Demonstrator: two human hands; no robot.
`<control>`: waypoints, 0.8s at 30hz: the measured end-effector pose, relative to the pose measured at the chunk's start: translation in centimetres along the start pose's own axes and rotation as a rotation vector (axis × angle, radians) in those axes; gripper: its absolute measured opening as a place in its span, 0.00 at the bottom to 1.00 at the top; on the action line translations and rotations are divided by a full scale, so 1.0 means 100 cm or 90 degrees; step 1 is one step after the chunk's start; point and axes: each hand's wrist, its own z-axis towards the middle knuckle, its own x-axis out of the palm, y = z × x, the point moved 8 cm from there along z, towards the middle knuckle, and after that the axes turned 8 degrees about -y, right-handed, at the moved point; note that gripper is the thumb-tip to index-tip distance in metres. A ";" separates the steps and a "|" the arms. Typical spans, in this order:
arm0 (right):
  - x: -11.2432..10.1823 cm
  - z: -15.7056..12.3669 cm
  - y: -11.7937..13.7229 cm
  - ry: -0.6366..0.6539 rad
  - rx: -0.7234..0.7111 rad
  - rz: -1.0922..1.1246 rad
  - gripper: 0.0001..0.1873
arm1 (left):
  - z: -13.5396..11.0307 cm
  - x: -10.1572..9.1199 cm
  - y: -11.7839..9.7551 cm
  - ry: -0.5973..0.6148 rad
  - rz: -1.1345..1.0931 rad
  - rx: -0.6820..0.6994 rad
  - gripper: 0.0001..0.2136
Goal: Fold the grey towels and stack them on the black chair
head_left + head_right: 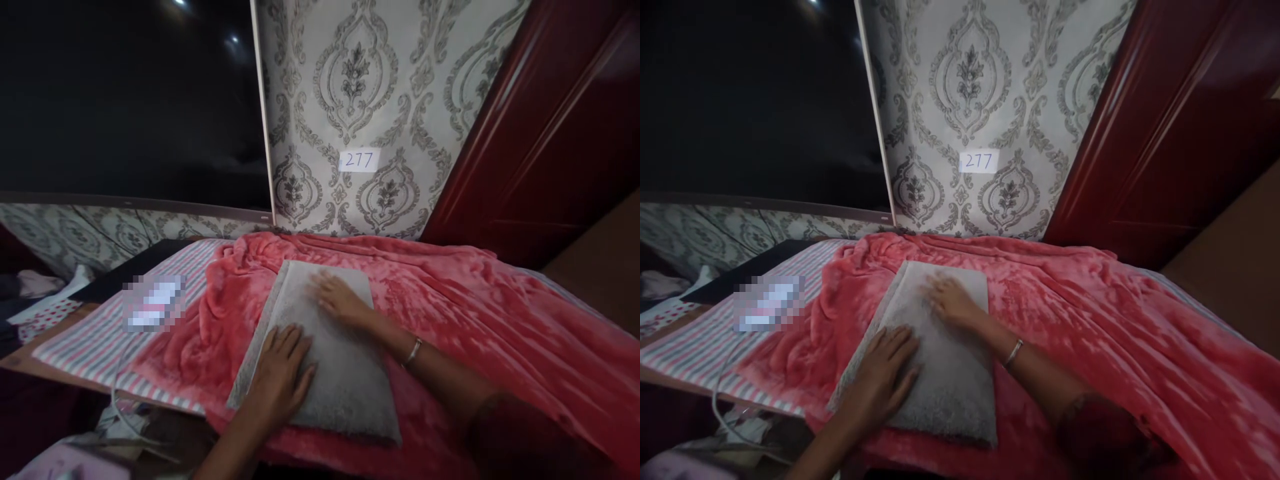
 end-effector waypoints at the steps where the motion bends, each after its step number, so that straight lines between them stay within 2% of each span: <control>1: 0.007 -0.004 0.019 0.032 -0.052 0.024 0.29 | -0.003 -0.004 -0.001 -0.013 0.007 0.006 0.20; 3: 0.019 -0.008 0.045 0.081 -0.119 0.060 0.28 | -0.011 -0.006 -0.002 -0.020 0.040 0.016 0.21; 6: 0.030 0.003 0.049 0.107 -0.133 0.078 0.31 | -0.020 -0.003 -0.003 -0.029 0.109 0.021 0.26; 15: 0.053 0.084 -0.032 0.118 0.025 0.019 0.34 | -0.024 0.006 -0.003 -0.056 0.166 0.037 0.30; 20: 0.062 0.101 -0.058 0.112 0.092 0.006 0.34 | -0.025 0.007 -0.001 -0.063 0.162 0.047 0.30; 24: 0.063 0.103 -0.063 0.107 0.116 0.001 0.33 | -0.027 0.007 -0.001 -0.071 0.164 0.050 0.31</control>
